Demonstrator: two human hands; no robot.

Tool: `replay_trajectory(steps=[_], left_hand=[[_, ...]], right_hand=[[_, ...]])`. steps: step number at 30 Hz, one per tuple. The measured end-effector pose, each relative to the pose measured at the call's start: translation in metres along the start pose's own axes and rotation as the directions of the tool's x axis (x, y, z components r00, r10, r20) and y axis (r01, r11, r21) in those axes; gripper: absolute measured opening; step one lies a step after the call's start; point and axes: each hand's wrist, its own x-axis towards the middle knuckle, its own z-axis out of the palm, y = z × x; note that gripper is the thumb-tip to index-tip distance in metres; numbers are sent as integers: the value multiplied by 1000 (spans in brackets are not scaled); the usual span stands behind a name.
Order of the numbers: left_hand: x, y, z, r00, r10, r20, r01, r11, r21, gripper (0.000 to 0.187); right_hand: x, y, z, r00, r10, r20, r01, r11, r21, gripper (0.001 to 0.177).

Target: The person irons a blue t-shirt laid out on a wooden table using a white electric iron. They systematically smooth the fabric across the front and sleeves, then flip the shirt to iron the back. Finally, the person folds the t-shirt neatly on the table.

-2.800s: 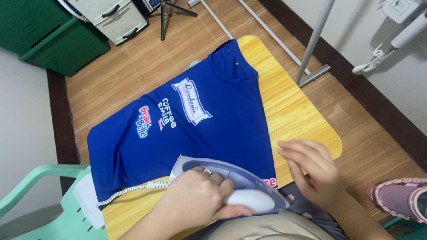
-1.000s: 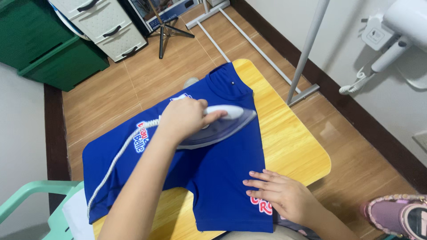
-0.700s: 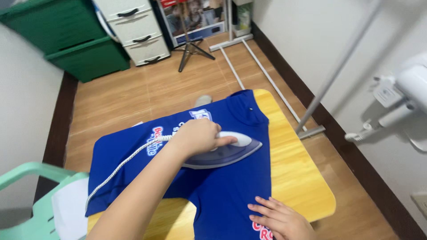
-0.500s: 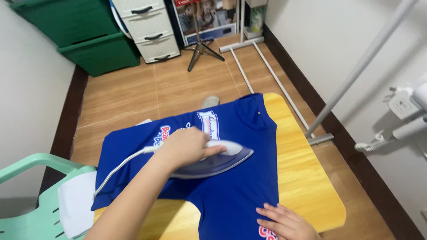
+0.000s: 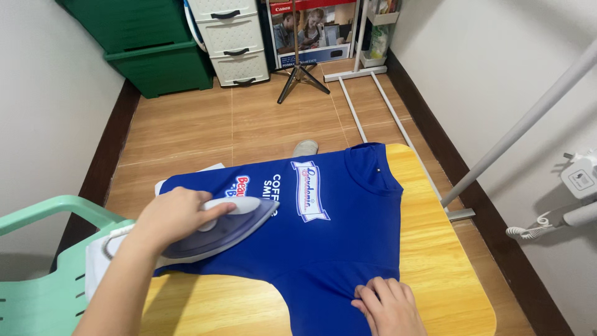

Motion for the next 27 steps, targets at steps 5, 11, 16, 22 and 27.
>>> replay_trajectory(steps=[5,11,16,22,27], left_hand=[[-4,-14,4,996,-83,27,83,996,-23,70],[-13,-19,13,997,-76,14,77,997,-14,70],[-49,-22,31,997,-66,-45,66,998,-20,68],[-106,-15,47,983,-150,108,138,984,109,65],[-130,-15,53,958,-216,186,192,971,140,64]], right_hand=[[5,-11,-7,972,-146,-185,147,989,-7,23],[-18,43,32,936,-352,14,345,923,168,21],[-76,115,108,859,-351,372,297,934,196,18],[-124,87,86,786,-267,558,14,909,416,18],[-75,29,-33,839,-274,471,-98,775,624,19]])
